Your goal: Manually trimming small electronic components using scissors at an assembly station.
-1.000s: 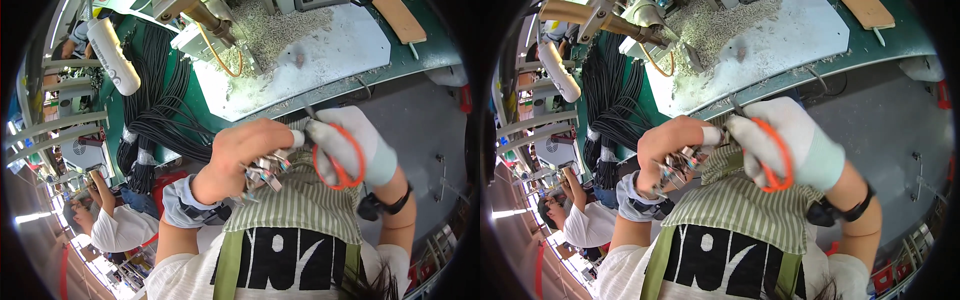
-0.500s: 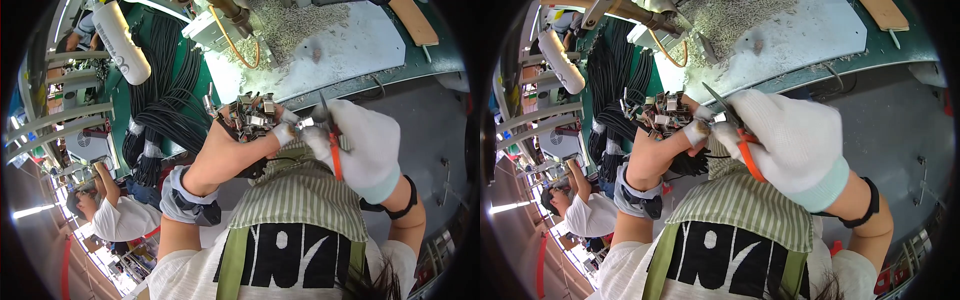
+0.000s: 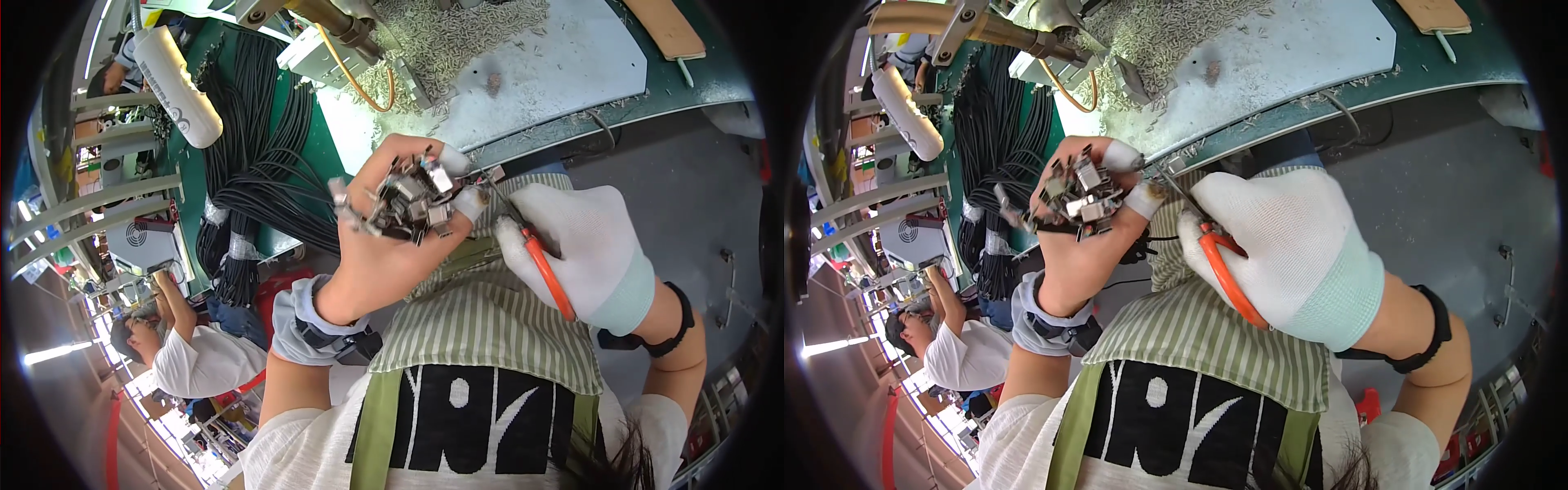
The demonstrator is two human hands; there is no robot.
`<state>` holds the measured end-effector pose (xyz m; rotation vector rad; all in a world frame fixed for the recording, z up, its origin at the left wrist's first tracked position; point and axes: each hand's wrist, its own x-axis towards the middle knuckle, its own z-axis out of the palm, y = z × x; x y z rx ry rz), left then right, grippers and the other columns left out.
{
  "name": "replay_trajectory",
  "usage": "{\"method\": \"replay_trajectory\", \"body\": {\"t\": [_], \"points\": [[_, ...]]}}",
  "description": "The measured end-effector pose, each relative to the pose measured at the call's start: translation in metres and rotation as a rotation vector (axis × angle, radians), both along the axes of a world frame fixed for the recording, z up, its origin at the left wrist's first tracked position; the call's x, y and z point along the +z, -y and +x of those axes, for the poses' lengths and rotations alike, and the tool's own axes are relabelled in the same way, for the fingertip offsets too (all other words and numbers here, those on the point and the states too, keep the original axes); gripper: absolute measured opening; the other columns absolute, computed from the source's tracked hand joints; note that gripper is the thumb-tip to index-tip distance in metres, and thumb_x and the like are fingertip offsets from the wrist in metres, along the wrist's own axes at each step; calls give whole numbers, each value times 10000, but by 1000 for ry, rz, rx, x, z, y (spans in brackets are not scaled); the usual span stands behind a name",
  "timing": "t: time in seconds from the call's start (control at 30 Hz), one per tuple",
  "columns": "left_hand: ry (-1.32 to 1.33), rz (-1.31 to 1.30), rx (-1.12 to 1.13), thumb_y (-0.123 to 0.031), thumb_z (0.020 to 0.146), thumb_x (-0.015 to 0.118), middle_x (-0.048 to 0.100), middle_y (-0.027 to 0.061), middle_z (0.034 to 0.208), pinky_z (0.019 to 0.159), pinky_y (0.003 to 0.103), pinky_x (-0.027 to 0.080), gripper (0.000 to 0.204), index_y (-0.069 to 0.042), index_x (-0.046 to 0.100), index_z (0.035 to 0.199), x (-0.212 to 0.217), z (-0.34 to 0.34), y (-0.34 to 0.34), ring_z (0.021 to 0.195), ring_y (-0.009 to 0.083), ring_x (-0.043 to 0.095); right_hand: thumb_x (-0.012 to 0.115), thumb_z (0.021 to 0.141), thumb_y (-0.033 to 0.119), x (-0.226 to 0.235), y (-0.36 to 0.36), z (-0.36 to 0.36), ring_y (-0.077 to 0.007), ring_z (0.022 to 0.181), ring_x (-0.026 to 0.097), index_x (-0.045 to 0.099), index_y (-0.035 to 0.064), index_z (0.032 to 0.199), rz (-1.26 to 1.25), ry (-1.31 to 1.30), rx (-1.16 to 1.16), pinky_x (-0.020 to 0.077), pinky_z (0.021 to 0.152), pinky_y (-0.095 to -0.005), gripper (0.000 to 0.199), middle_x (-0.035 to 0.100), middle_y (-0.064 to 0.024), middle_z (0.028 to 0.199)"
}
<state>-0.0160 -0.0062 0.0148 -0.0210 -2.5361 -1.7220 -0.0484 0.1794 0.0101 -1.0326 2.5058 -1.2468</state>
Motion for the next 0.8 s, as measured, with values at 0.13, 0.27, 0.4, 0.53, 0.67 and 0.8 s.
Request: {"method": "replay_trajectory", "body": {"t": [0.13, 0.27, 0.4, 0.53, 0.67, 0.8], "points": [[-174, -157, -85, 48, 716, 691, 612, 31, 862, 697, 220, 470, 266, -6, 575, 949, -2, 5, 8, 751, 70, 571, 640, 779, 87, -7, 17, 6, -248, 446, 534, 583, 30, 785, -205, 104, -119, 417, 442, -313, 82, 528, -101, 560], [-104, -66, -187, 53, 727, 692, 596, 30, 885, 717, 222, 463, 270, -5, 571, 962, -3, 3, 18, 767, 79, 568, 647, 776, 82, -16, 21, 14, -233, 436, 522, 614, 21, 819, -226, 95, -169, 414, 443, -290, 81, 534, -101, 567], [-173, -61, -214, 37, 719, 676, 621, 35, 892, 704, 212, 463, 309, -11, 562, 1002, -10, 2, 25, 775, 63, 578, 651, 787, 102, -12, 23, 14, -239, 463, 543, 572, 37, 791, -220, 141, -143, 416, 434, -308, 103, 533, -98, 575], [-95, -45, -239, 26, 726, 666, 642, 41, 893, 699, 214, 469, 294, -12, 565, 1000, -8, 2, 31, 782, 59, 583, 652, 794, 114, -15, 25, 15, -246, 477, 553, 552, 45, 776, -220, 140, -133, 418, 432, -318, 122, 534, -98, 583], [209, 139, -39, 23, 730, 677, 647, 41, 872, 701, 221, 477, 249, -4, 574, 955, -1, 4, 24, 781, 64, 584, 656, 777, 101, -13, 28, 15, -228, 440, 512, 600, 31, 812, -209, 77, -151, 406, 436, -300, 97, 514, -90, 556], [274, 166, 25, 18, 718, 701, 646, 40, 833, 701, 226, 482, 222, 8, 579, 904, -8, 2, 24, 771, 68, 586, 650, 771, 96, -18, 31, 16, -230, 432, 483, 610, 26, 797, -102, -74, -252, 395, 448, -310, 85, 488, -97, 542]]}}
